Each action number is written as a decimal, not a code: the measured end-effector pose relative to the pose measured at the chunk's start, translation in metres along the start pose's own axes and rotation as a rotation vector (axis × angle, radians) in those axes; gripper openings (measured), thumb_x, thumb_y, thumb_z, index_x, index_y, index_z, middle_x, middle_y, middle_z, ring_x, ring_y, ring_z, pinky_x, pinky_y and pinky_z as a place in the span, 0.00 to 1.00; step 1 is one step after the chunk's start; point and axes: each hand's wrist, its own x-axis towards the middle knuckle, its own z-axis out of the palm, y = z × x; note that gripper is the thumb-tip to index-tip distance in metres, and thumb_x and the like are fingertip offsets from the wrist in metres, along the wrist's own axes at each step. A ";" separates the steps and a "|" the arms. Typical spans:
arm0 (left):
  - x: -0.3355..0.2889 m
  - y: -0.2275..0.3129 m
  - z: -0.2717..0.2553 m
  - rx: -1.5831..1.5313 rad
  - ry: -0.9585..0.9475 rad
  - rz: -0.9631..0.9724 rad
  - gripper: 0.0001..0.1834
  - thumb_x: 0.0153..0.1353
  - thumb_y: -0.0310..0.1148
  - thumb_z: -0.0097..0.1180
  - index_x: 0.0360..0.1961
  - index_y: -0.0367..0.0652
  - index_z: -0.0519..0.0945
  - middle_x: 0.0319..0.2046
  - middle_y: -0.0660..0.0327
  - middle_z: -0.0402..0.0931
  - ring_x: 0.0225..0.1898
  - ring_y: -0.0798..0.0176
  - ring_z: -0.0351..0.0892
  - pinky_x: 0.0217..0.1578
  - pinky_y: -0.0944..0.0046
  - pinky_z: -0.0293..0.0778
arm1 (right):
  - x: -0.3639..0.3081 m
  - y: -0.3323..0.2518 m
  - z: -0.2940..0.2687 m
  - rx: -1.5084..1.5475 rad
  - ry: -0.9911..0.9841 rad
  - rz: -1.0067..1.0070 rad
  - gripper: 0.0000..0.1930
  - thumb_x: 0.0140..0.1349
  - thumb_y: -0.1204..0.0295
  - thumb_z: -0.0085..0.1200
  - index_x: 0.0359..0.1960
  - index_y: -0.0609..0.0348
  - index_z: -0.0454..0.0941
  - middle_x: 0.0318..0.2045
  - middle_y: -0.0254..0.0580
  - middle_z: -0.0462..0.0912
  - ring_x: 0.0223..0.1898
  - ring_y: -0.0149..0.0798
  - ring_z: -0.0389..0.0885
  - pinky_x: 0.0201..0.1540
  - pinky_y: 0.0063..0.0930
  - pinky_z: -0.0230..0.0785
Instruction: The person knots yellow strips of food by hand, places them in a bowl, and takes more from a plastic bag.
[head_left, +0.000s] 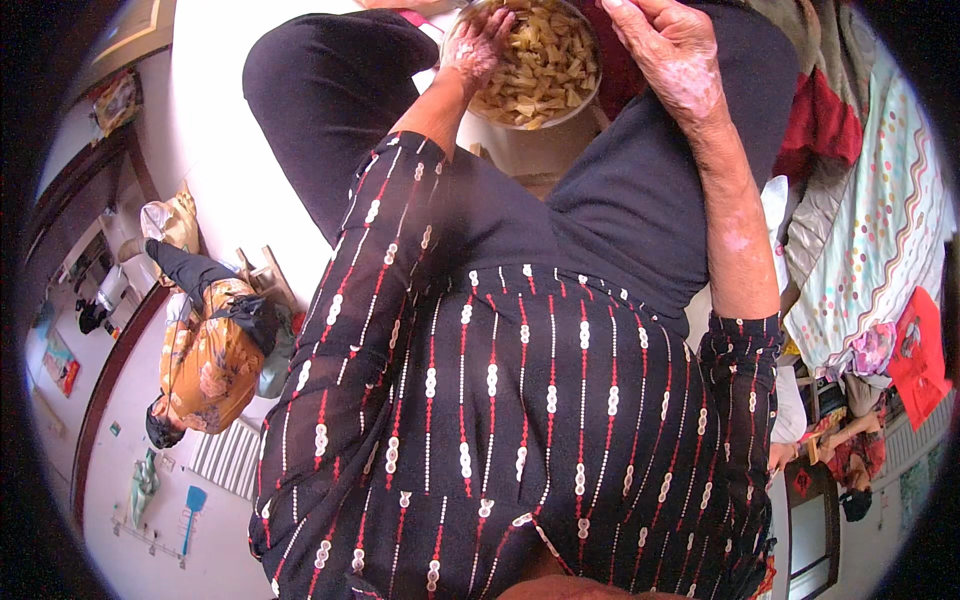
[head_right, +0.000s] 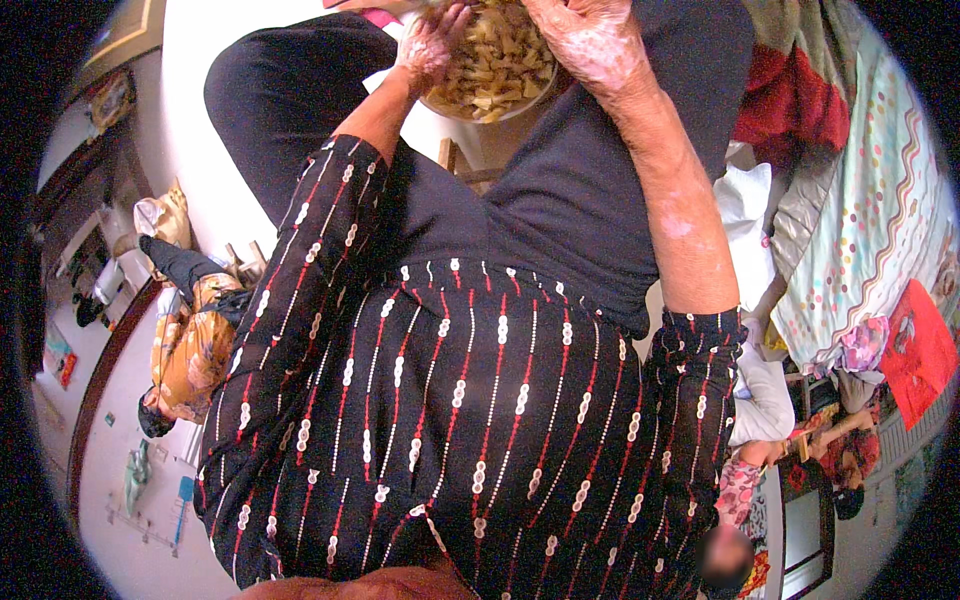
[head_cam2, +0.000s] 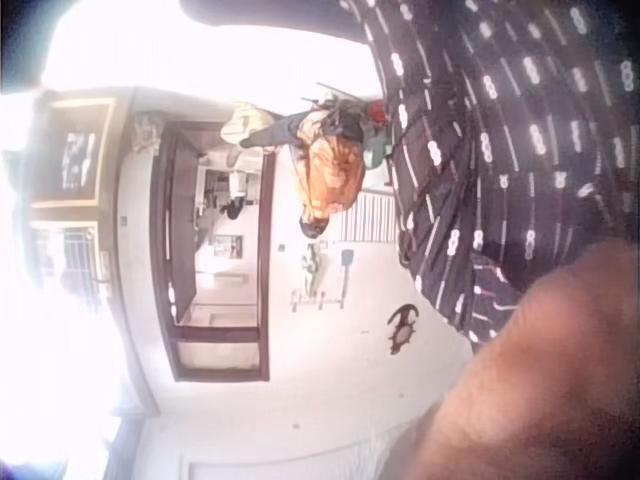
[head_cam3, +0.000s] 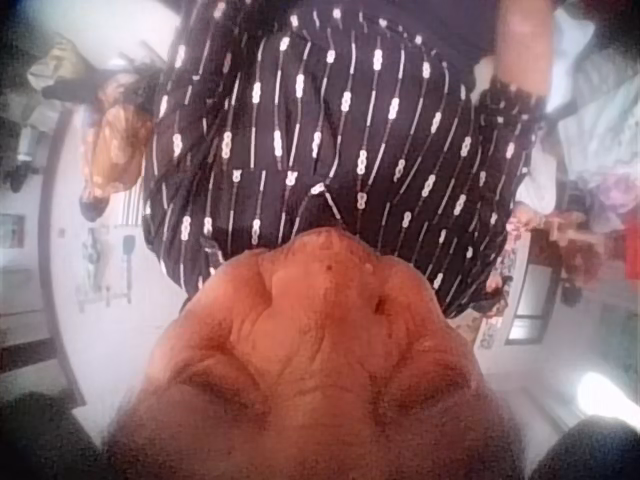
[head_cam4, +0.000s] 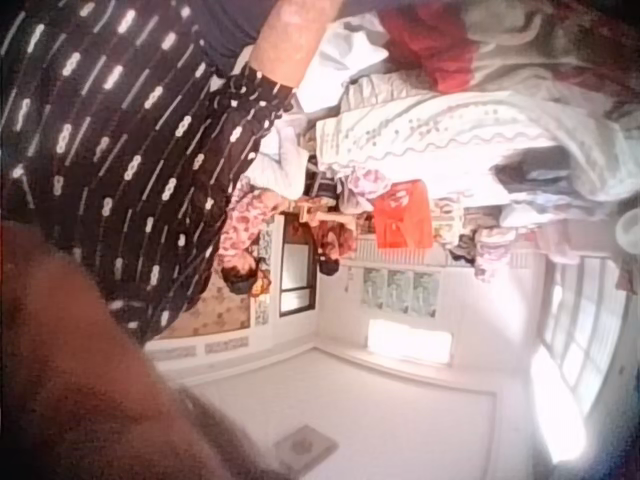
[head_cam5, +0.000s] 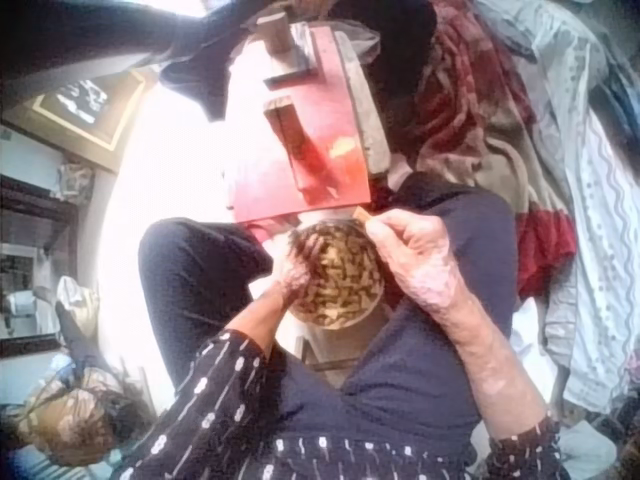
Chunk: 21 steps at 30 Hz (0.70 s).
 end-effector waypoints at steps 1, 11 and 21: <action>0.003 0.002 0.000 0.048 -0.030 -0.025 0.44 0.50 0.45 0.50 0.65 0.37 0.49 0.65 0.51 0.47 0.67 0.47 0.41 0.66 0.47 0.35 | -0.001 0.002 0.000 -0.006 -0.002 -0.016 0.08 0.62 0.73 0.51 0.33 0.67 0.78 0.21 0.23 0.72 0.23 0.18 0.65 0.25 0.14 0.60; -0.011 0.009 -0.061 0.216 -0.217 0.123 0.38 0.52 0.49 0.52 0.60 0.39 0.61 0.61 0.47 0.54 0.66 0.48 0.43 0.64 0.45 0.38 | -0.005 0.004 0.004 -0.027 -0.008 -0.029 0.08 0.62 0.72 0.52 0.32 0.66 0.78 0.19 0.22 0.71 0.22 0.18 0.64 0.24 0.15 0.59; -0.015 0.022 0.027 -0.011 0.048 0.067 0.17 0.51 0.30 0.48 0.44 0.40 0.73 0.39 0.50 0.76 0.45 0.53 0.75 0.41 0.57 0.73 | -0.007 0.005 0.007 -0.016 0.001 0.004 0.08 0.62 0.73 0.51 0.33 0.66 0.79 0.19 0.22 0.72 0.22 0.18 0.65 0.24 0.14 0.58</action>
